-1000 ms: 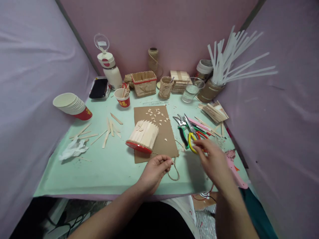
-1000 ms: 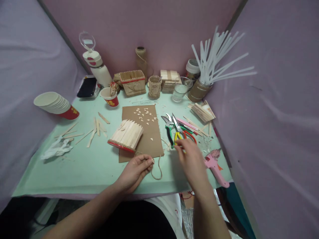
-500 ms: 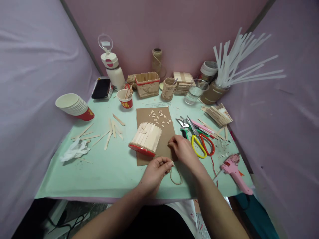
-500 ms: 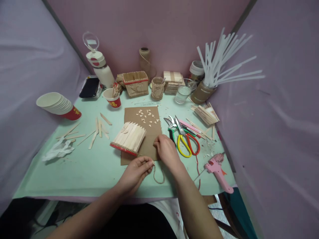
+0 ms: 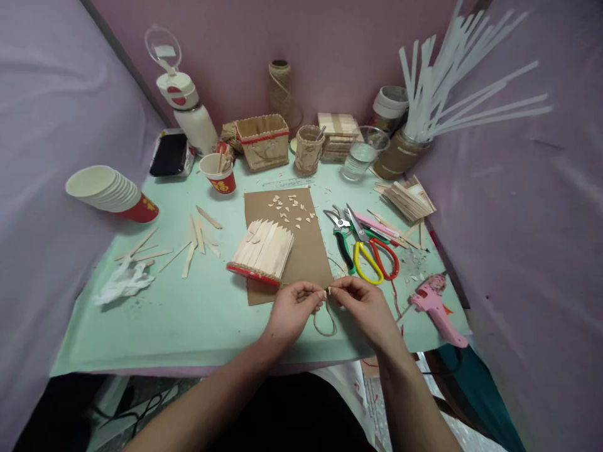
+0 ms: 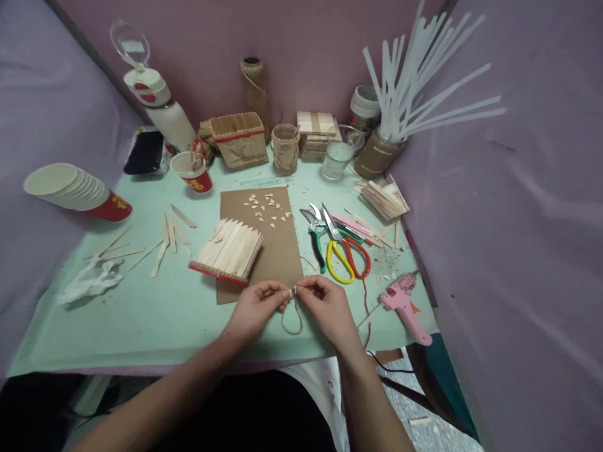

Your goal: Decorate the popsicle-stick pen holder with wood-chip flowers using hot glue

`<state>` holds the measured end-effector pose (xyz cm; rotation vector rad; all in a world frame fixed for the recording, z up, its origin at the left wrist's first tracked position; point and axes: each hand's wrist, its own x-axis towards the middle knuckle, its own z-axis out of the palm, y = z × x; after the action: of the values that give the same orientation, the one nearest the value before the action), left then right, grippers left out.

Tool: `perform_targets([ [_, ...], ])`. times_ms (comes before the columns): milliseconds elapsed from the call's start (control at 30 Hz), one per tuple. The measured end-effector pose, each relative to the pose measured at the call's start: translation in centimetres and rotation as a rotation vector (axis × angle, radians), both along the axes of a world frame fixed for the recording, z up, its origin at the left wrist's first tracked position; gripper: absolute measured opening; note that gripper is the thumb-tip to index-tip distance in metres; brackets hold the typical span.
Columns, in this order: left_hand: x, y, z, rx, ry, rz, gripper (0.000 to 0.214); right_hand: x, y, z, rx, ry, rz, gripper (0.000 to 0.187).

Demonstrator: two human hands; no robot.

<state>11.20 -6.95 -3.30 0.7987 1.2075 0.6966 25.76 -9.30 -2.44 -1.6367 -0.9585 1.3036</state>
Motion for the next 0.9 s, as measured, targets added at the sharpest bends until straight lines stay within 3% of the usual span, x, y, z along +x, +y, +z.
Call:
perform_targets([
  [333,0.2,-0.2,-0.2,0.028,0.078,0.0,0.015,-0.3,-0.7,-1.3,-0.02,0.085,-0.062,0.026],
  [900,0.4,-0.5,0.2,0.038,0.093,0.015,0.015,-0.5,-0.9,-1.2,-0.03,0.131,-0.082,0.023],
])
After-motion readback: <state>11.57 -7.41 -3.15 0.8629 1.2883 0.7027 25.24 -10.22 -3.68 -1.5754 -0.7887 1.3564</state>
